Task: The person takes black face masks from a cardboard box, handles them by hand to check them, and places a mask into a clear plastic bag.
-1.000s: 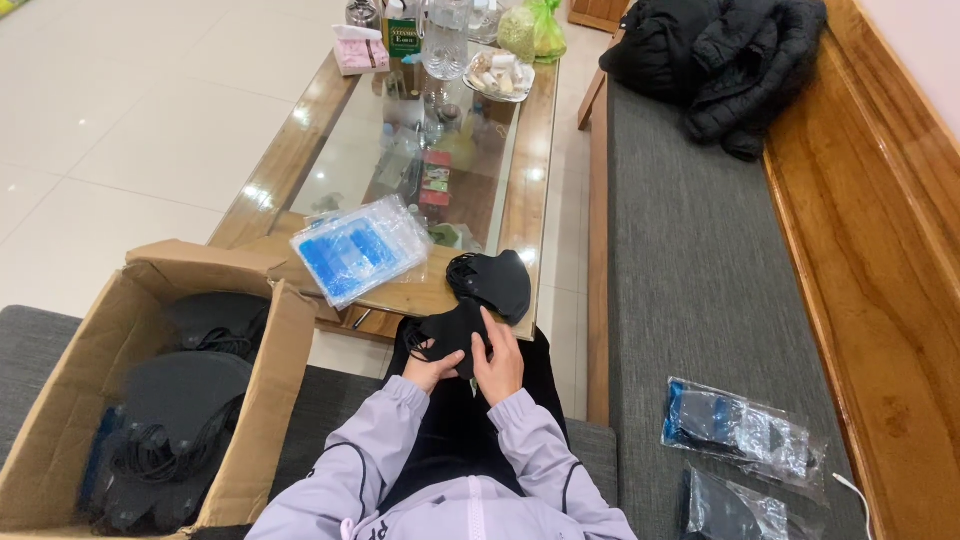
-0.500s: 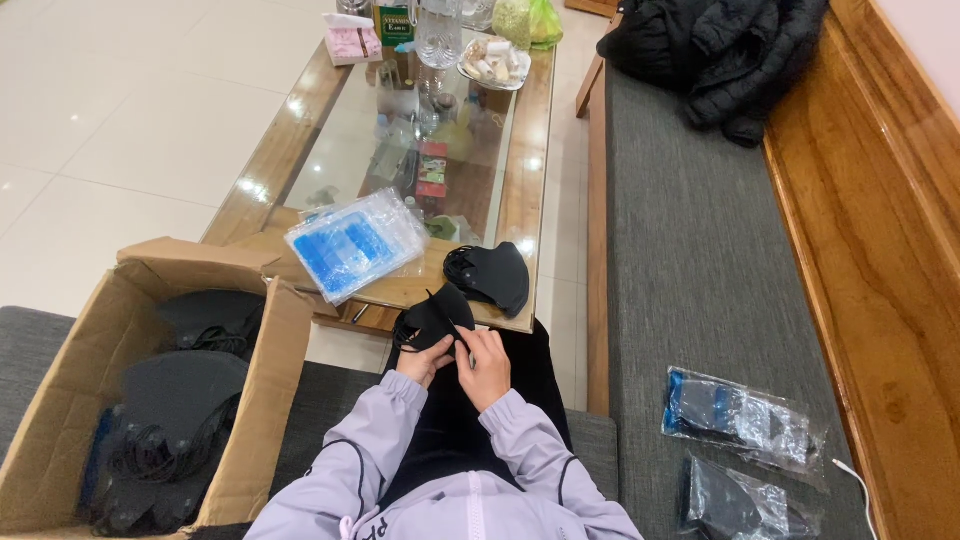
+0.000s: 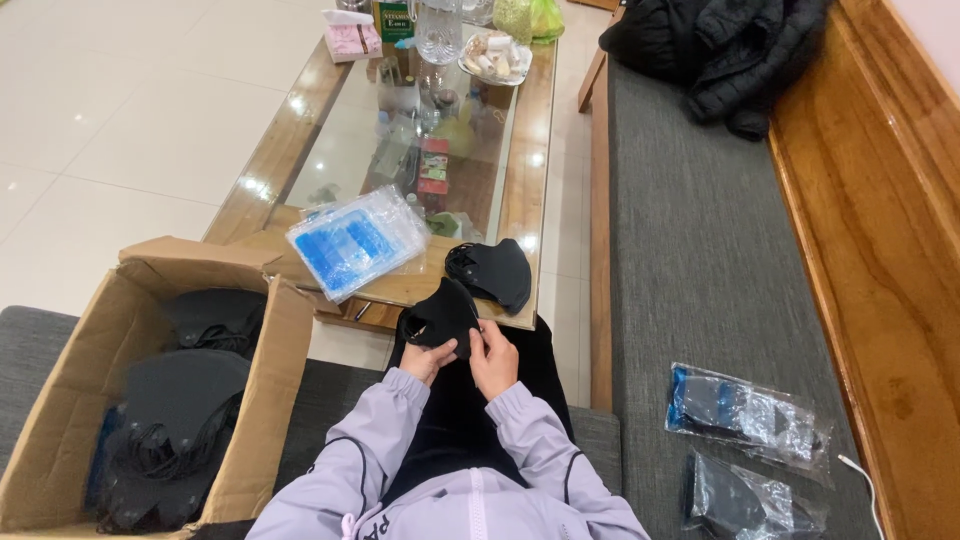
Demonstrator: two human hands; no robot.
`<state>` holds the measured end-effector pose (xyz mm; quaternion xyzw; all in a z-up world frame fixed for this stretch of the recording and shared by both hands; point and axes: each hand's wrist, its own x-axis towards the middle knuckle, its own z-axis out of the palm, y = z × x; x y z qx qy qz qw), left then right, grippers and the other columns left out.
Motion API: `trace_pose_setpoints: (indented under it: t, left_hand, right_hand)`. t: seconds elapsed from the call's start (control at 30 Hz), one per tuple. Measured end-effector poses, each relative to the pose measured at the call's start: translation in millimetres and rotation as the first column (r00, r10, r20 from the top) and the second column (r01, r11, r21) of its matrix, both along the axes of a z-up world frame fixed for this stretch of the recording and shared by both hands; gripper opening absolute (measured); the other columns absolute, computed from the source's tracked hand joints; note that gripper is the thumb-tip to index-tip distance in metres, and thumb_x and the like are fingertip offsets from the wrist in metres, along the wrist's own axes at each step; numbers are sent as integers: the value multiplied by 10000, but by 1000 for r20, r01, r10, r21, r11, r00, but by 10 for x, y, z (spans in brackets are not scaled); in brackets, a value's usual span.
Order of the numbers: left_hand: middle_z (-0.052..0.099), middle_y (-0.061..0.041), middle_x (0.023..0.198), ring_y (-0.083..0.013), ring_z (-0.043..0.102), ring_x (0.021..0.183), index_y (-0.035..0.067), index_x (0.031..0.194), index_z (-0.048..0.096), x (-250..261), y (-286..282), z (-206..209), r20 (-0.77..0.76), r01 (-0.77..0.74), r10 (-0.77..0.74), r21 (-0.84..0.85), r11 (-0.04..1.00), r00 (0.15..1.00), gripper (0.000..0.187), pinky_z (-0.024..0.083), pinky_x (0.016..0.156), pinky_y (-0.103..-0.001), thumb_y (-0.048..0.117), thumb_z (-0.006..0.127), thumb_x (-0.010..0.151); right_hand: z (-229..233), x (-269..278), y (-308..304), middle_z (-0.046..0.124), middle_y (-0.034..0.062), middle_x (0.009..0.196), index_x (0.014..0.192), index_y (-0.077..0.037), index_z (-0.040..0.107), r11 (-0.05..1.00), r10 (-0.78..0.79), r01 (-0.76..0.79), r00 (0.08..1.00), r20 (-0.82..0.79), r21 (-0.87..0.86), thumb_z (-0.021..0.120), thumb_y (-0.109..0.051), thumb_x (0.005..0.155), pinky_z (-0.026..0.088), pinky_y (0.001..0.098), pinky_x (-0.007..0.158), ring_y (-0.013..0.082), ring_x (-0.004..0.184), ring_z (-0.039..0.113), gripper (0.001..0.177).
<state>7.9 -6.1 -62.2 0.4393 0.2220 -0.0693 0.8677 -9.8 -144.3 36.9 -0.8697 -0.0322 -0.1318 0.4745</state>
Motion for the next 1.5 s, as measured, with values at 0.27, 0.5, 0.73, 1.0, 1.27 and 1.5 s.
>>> trace_pose_setpoints:
  t: [0.27,0.5,0.73,1.0,1.27,1.5]
  left_hand:
    - [705,-144,1278,-312,737,1043,85,1328,644,51,36,-233,-33,-22,21,-16,1000,999,693,644,827,-467,-59,936,716]
    - [688,-95,1332,-283,749,1026,113,1380,613,-36,74,280,-96,-91,81,-105,990,992,778,639,847,-448,-36,953,696]
    - [662,-69,1373,-289,743,1043,139,1418,577,-51,72,451,-117,-102,87,-125,987,989,838,644,845,-447,-35,958,692]
    - [701,-77,1297,-295,756,984,127,1353,633,-46,94,265,-96,-97,84,-137,986,992,752,654,819,-454,-57,945,694]
    - [717,-129,1254,-345,751,981,112,1303,666,-67,89,426,-86,-134,121,-164,977,989,690,649,841,-498,-112,909,697]
    - [749,-112,1201,-323,758,960,127,1261,699,-75,82,430,-66,-97,89,-131,987,994,630,651,810,-479,-99,903,709]
  right_hand:
    - [107,305,-110,767,31,885,1008,-228,811,992,8,-32,979,202,120,743,-98,922,581,324,681,238,811,724,171]
    - [-301,850,-397,716,105,822,1185,1,650,775,-73,190,974,-213,603,702,-106,962,512,203,416,119,537,638,253]
    - [-138,1025,-458,692,103,752,1270,29,638,749,-143,343,919,-367,567,718,-90,937,436,203,336,123,482,623,362]
    - [-457,1099,-547,709,37,736,1305,-84,631,837,-216,380,890,-401,394,731,-164,911,463,241,449,132,505,651,414]
    - [391,611,-279,500,119,1164,1488,-129,495,964,-159,158,987,12,-215,641,-209,977,476,472,964,367,1133,526,538]
    - [45,579,-285,282,162,1671,1601,-165,374,850,14,9,999,39,-526,377,-337,1111,283,541,1192,382,1532,252,520]
